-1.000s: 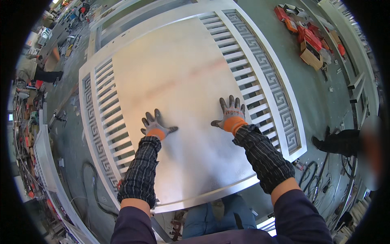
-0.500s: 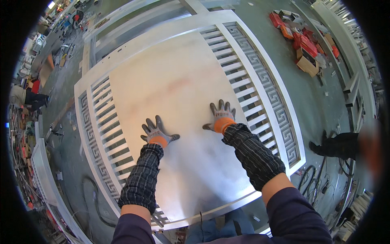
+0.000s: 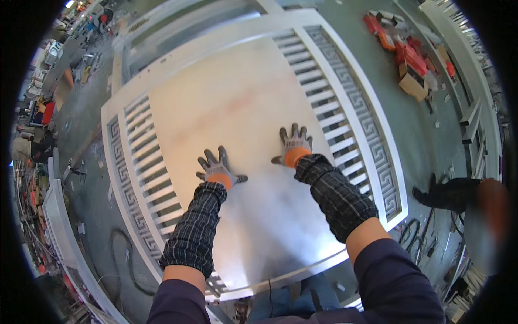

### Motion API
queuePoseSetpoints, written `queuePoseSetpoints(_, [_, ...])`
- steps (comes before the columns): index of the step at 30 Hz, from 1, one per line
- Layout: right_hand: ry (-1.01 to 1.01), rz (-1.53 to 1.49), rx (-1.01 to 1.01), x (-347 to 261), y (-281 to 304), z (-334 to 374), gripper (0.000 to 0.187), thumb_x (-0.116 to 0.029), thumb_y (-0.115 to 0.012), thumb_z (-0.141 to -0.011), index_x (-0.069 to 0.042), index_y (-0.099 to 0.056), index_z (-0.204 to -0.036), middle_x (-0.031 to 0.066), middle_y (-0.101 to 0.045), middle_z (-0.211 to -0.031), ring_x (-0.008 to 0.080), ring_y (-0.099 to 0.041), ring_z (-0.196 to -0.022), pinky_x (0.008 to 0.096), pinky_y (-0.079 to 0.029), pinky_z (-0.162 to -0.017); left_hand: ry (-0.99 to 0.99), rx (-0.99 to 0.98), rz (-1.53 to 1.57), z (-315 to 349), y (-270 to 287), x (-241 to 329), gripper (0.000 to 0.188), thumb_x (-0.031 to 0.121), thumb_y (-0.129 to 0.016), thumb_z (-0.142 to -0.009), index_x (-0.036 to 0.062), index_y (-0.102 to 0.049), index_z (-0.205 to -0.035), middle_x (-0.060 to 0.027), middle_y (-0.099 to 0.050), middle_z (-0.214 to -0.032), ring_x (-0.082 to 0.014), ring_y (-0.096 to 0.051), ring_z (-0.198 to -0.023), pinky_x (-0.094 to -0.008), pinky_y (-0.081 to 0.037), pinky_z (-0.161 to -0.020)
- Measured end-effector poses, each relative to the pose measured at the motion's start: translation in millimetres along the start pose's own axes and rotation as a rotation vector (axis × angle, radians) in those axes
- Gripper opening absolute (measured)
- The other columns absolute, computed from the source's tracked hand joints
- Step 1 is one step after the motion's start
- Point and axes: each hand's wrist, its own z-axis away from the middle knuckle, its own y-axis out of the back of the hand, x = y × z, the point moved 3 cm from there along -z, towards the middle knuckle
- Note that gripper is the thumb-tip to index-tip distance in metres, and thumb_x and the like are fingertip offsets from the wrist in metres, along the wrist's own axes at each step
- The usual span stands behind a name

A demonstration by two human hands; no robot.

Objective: The person measures and marks a large white metal panel with a tape measure, then uses a rubber mallet to tap the panel into position. They then use an angle grinder to cut and smooth the edges of the panel. The person handles the panel and tools throughout the process.

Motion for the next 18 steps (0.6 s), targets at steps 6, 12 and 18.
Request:
queuePoseSetpoints(6, [0.082,-0.415,0.439,54.7,-35.5,20.5,0.080,-0.045,-0.074,-0.087,-0.003,-0.049,-0.150,0.0225,-0.049,-0.153,0.0408,-0.044,-0.144,0.0461,-0.037,-0.120,-0.176,0.472,0.412,12.3,-43.5,-50.1,0.121,0.062,-0.085,-0.070,0.0137,-0.025,-0.164,-0.0257,-0.024,-0.166,-0.0429,-0.020,-0.155,-0.0608,-0.027,-0.123])
queuePoseSetpoints(12, [-0.518,-0.560,0.432,220.8,-177.7,194.2,0.074,-0.052,-0.068,-0.094,0.003,-0.054,-0.142,0.0336,-0.052,-0.143,0.0486,-0.047,-0.136,0.0518,-0.039,-0.115,0.196,0.552,0.640,188.1,-200.5,-159.5,0.109,0.057,-0.081,-0.081,-0.0071,-0.032,-0.156,-0.0327,-0.037,-0.158,-0.0470,-0.032,-0.148,-0.0486,-0.026,-0.125])
queuePoseSetpoints(18, [-0.364,-0.437,0.395,213.0,-216.4,258.1,0.054,-0.049,-0.069,-0.091,-0.006,-0.064,-0.124,0.0195,-0.064,-0.125,0.0416,-0.056,-0.122,0.0524,-0.044,-0.103,0.424,0.262,0.747,270.0,-413.6,-246.9,0.107,0.059,-0.077,-0.083,-0.0038,-0.030,-0.156,-0.0328,-0.040,-0.155,-0.0449,-0.031,-0.149,-0.0489,-0.026,-0.124])
